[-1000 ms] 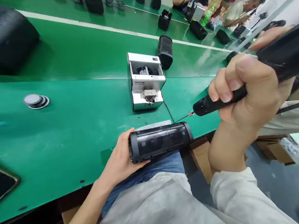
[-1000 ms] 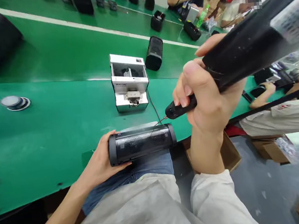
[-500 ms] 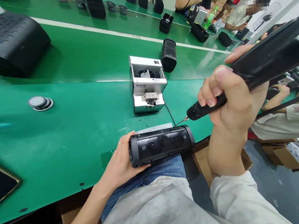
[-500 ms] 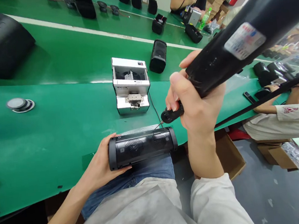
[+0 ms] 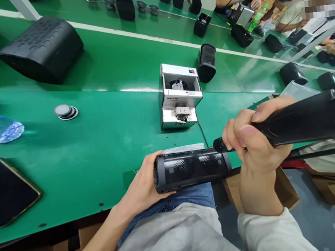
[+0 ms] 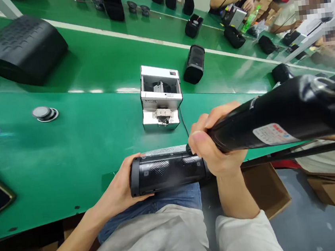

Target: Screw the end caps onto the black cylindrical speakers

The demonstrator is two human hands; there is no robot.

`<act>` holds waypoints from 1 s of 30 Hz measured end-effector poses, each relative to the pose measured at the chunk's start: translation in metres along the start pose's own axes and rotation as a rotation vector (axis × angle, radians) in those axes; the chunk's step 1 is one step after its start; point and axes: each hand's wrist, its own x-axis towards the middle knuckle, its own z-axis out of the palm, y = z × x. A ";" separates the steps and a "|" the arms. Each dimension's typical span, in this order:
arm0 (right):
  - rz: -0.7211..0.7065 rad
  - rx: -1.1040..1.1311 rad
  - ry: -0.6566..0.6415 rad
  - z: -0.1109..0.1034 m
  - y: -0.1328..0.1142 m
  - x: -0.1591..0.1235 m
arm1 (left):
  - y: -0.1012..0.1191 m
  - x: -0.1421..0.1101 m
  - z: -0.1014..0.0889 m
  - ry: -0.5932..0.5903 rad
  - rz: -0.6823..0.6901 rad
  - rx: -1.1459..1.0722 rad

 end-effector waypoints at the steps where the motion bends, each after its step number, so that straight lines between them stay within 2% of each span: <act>1: -0.007 0.004 -0.002 0.000 0.001 0.000 | 0.000 0.000 0.000 -0.001 -0.002 -0.002; 7: 0.002 -0.011 0.047 -0.001 0.006 -0.003 | -0.006 -0.002 0.003 0.004 0.019 0.016; 12: 0.094 -0.045 0.036 -0.002 -0.012 0.012 | -0.008 -0.002 0.006 0.020 0.051 0.051; 14: 0.028 -0.080 0.091 0.005 -0.022 0.026 | -0.008 -0.003 0.006 0.021 0.056 0.065; 16: -0.121 -0.094 0.215 0.017 -0.024 0.043 | -0.009 -0.003 0.006 0.023 0.061 0.072; 18: -0.242 -0.082 0.287 0.032 -0.015 0.058 | -0.009 -0.003 0.006 0.024 0.065 0.074; 20: -0.286 -0.062 0.289 0.045 0.003 0.071 | -0.009 -0.004 0.006 0.024 0.061 0.073; 22: -0.251 -0.091 0.261 0.055 0.023 0.079 | -0.008 -0.004 0.006 0.022 0.055 0.075; 25: -0.212 -0.190 0.289 0.060 0.047 0.088 | -0.007 -0.004 0.006 0.017 0.044 0.072; 30: -0.165 -0.254 0.290 0.057 0.057 0.093 | -0.005 -0.004 0.005 0.012 0.034 0.076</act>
